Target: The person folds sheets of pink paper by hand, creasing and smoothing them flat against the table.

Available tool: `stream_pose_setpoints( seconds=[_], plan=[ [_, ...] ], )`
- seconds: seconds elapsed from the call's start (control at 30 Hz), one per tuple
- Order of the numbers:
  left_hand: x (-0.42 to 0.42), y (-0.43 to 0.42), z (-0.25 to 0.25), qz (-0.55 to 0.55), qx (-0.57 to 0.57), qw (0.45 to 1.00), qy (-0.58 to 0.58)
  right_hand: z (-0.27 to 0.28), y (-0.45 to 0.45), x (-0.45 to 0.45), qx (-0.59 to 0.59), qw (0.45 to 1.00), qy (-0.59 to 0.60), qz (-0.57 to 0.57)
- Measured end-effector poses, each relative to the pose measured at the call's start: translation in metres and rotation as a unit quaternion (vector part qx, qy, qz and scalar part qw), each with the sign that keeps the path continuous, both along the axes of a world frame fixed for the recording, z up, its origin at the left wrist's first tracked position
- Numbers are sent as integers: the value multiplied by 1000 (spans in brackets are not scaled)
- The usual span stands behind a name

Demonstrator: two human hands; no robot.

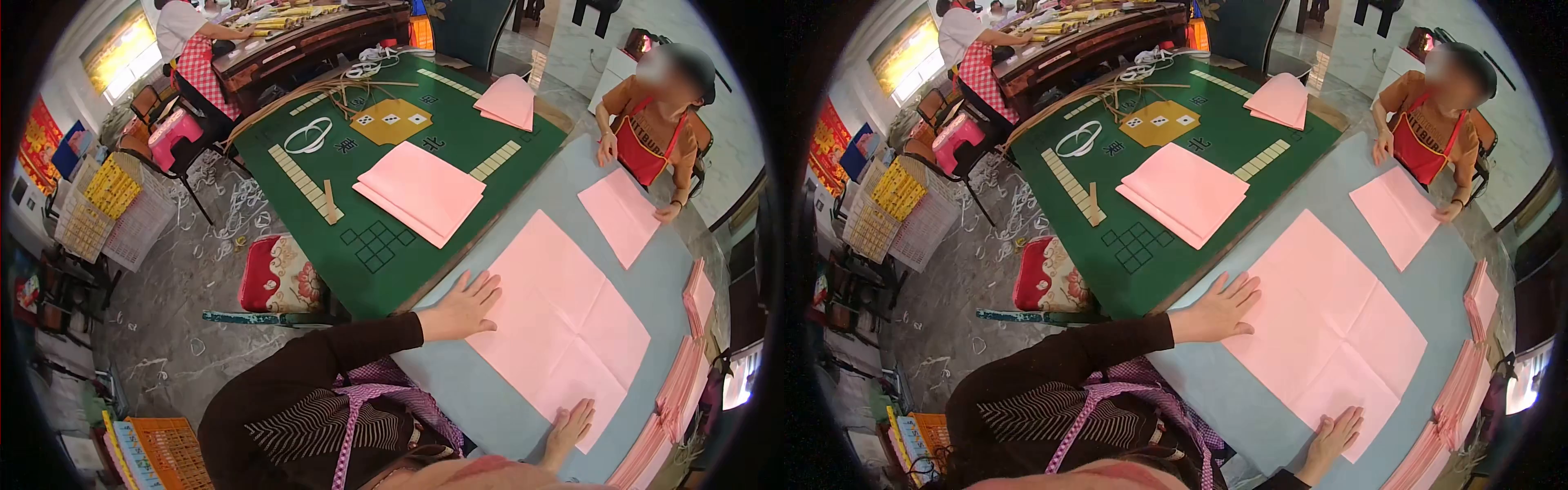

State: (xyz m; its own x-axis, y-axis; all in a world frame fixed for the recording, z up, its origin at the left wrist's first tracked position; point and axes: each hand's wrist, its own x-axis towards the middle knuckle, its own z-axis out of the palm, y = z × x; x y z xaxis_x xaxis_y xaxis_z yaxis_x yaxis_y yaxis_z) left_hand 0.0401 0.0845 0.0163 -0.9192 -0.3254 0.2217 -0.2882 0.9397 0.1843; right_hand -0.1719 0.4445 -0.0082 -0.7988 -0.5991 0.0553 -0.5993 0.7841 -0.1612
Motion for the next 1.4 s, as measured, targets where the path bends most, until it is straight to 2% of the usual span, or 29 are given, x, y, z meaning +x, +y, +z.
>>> stream_pose_setpoints(
  seconds=[0.17,0.37,0.47,0.5,0.57,0.6,0.67,0.87,1.1,1.13,1.23,1.27,1.33,1.37,1.4],
  plan=[
    [0,0,2,3,2,1000,-1,7,-2,2,-6,1000,-5,4],
    [0,-1,-2,2,-2,1000,18,37,-37,6,26,997,-66,-23],
    [0,-1,-2,1,-4,1000,21,55,-70,13,-17,996,-58,62],
    [1,-1,-2,0,-3,1000,19,59,-83,15,-16,996,-59,61],
    [0,0,-1,2,-6,1000,23,63,-107,18,-15,986,-59,157],
    [0,0,-1,-1,-6,1000,23,67,-120,22,-15,986,-59,154],
    [0,0,1,3,8,1000,8,73,-143,30,-6,969,-76,235],
    [-1,0,2,7,9,1000,-15,69,-175,40,-30,952,-92,291],
    [0,0,0,8,4,1000,-4,49,-164,27,-27,962,-75,260],
    [0,0,0,6,2,1000,-1,32,-155,13,-12,961,-16,278],
    [0,0,1,7,1,1000,3,20,-130,-8,-10,955,44,295],
    [0,0,1,7,2,1000,2,19,-122,-11,-43,959,49,276],
    [1,0,2,7,2,1000,5,56,-116,3,16,979,36,201],
    [1,0,1,2,3,1000,8,55,-111,-4,15,978,36,205],
    [1,0,1,6,3,1000,8,48,-97,-18,4,990,-18,139]
  ],
)
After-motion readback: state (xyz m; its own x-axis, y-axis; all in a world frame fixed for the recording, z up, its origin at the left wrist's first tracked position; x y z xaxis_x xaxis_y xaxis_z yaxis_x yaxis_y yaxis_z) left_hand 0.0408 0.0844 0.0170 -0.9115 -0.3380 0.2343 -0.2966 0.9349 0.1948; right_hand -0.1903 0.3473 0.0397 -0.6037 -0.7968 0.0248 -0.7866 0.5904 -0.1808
